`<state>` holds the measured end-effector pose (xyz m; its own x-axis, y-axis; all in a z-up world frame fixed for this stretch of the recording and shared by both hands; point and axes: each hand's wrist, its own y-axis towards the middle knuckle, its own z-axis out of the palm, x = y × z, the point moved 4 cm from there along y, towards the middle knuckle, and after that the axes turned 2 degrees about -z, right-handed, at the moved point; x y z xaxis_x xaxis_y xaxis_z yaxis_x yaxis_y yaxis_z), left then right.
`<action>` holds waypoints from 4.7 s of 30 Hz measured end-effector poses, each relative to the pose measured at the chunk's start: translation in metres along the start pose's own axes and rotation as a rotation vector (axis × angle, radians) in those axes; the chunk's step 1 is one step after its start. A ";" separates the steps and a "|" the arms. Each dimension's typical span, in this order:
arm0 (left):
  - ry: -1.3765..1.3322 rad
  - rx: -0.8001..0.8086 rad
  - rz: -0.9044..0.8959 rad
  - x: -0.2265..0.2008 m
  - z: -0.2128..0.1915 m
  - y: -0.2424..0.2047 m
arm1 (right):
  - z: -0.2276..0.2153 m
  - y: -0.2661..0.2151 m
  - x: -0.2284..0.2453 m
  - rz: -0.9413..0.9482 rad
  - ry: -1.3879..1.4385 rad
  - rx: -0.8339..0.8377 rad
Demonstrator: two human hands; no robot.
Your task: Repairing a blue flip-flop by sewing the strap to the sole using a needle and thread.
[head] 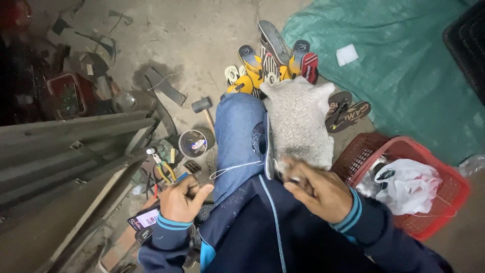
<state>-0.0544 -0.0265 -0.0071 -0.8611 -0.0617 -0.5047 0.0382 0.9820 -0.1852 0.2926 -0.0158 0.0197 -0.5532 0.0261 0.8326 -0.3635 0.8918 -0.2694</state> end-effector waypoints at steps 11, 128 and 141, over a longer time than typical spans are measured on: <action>-0.291 0.102 0.066 -0.060 0.015 0.026 | -0.015 -0.081 -0.014 -0.048 0.323 -0.058; -0.720 0.038 0.368 -0.179 0.075 0.061 | -0.041 0.013 -0.034 -0.399 -0.121 -0.471; -0.648 0.147 0.360 -0.183 0.082 0.063 | -0.041 -0.003 -0.082 -0.204 0.764 -0.407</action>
<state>0.1473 0.0320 0.0047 -0.3136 0.1211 -0.9418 0.3672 0.9301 -0.0027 0.3699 -0.0019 -0.0285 0.1977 0.0135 0.9802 -0.0253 0.9996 -0.0087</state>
